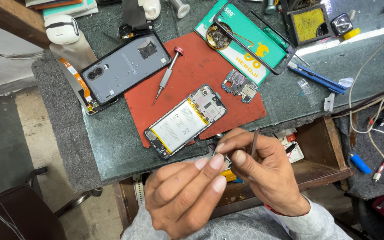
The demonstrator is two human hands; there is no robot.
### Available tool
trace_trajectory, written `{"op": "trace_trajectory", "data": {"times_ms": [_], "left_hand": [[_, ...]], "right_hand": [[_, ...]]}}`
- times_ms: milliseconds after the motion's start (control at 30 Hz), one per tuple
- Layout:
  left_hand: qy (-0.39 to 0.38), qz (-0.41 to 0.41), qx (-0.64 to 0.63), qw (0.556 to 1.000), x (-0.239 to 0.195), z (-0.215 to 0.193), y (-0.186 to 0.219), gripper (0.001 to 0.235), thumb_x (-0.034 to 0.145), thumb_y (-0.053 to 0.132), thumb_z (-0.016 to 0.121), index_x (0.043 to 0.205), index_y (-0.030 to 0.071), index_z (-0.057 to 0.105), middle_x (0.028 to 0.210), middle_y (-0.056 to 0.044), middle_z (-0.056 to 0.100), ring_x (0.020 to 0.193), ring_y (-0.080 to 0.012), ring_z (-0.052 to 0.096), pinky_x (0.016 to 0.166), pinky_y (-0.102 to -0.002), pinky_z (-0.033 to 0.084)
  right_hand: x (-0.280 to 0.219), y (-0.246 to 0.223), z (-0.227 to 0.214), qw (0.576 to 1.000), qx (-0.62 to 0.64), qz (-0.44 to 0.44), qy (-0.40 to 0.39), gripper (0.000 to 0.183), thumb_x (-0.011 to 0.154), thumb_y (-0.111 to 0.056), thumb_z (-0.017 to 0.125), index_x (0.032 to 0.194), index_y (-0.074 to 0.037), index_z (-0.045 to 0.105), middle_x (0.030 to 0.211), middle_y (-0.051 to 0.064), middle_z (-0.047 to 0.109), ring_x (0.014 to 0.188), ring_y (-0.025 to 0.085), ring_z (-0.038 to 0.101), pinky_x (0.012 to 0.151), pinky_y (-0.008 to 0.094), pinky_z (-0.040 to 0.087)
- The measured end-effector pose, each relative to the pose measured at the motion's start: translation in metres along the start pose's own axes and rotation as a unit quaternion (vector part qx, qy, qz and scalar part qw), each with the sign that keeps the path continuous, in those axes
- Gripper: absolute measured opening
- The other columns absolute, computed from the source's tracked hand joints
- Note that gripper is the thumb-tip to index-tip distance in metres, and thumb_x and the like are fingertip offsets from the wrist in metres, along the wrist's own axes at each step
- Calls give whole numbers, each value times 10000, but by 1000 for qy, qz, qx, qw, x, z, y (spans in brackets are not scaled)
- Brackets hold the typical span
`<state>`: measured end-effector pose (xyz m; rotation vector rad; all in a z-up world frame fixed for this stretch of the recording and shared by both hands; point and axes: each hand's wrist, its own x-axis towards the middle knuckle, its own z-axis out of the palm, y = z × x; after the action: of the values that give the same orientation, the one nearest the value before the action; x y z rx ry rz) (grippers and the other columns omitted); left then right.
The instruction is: The person uses tweezers and a screwdriver to manipulate internal components of a disassembled smartphone, including the motherboard and battery connector. They carefully align and secure parts within the phone chassis on a cluttered workbench.
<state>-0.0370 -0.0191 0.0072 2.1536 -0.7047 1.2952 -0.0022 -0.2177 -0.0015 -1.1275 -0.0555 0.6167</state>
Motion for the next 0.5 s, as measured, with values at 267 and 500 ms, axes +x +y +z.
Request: {"op": "trace_trajectory", "data": {"times_ms": [267,500], "left_hand": [[31,-40,2,999,9,3,10,159,971,104,717,1102,66,636,1030,-91,783,998,-128,700,738,-225,646],[19,-408,-164,898,26,0,33,378,918,11,756,1229,31,541,1016,-130,686,945,-158,752,782,-251,643]], "right_hand": [[-5,6,-1,997,22,-65,-27,151,1032,-109,714,1083,33,723,1038,114,641,768,107,514,622,251,384],[-5,-5,6,927,-278,-246,52,143,940,-19,754,1078,-26,717,1070,96,694,791,85,607,719,230,486]]}}
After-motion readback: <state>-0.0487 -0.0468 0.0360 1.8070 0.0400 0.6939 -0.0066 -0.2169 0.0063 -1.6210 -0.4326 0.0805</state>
